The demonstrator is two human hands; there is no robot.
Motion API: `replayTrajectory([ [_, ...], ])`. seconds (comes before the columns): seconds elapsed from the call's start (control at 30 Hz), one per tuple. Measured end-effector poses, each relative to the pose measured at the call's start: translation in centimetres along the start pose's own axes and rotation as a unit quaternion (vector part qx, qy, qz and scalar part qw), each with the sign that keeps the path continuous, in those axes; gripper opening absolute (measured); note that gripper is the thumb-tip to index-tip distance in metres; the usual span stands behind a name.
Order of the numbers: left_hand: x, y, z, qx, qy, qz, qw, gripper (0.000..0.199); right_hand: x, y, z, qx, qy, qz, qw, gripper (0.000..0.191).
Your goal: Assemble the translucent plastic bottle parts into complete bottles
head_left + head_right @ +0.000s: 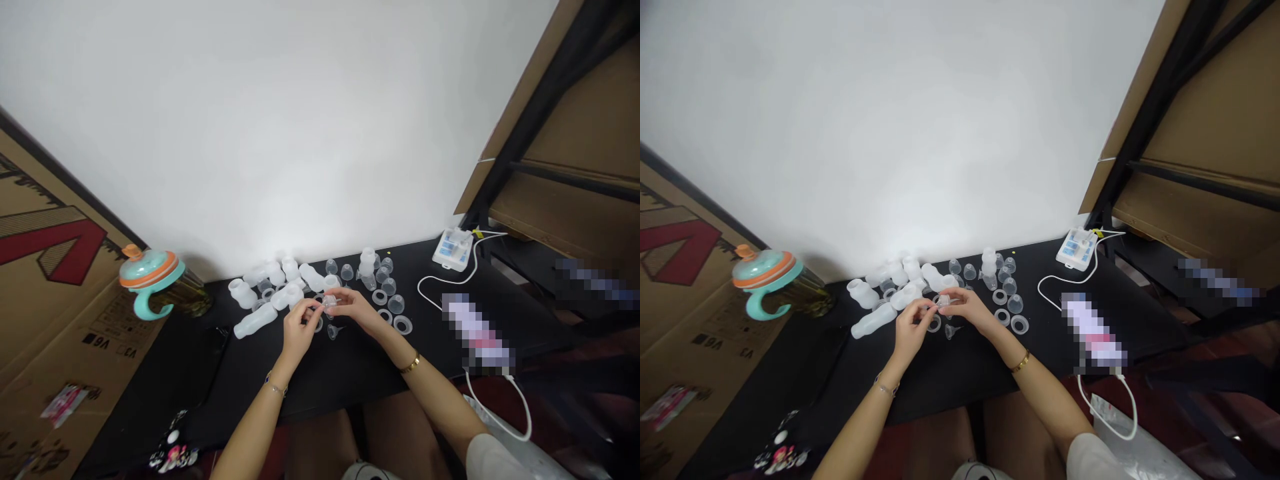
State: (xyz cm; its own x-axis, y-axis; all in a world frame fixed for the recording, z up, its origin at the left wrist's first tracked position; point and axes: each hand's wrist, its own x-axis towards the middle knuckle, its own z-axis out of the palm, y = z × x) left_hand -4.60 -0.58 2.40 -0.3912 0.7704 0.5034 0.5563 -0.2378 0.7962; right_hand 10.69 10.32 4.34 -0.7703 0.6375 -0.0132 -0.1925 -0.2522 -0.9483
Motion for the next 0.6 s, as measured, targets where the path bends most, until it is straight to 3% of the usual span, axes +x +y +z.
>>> replayTrajectory([
  [0.37,0.02,-0.1,0.06,-0.012,0.0,-0.003,1.0,0.021,0.2,0.37,-0.24,-0.014,-0.004,0.0,1.0,0.047],
  [0.6,-0.03,-0.1,-0.05,-0.047,-0.007,-0.067,0.997,0.023,0.09,0.02,0.07,-0.036,-0.011,-0.01,0.999,0.042],
])
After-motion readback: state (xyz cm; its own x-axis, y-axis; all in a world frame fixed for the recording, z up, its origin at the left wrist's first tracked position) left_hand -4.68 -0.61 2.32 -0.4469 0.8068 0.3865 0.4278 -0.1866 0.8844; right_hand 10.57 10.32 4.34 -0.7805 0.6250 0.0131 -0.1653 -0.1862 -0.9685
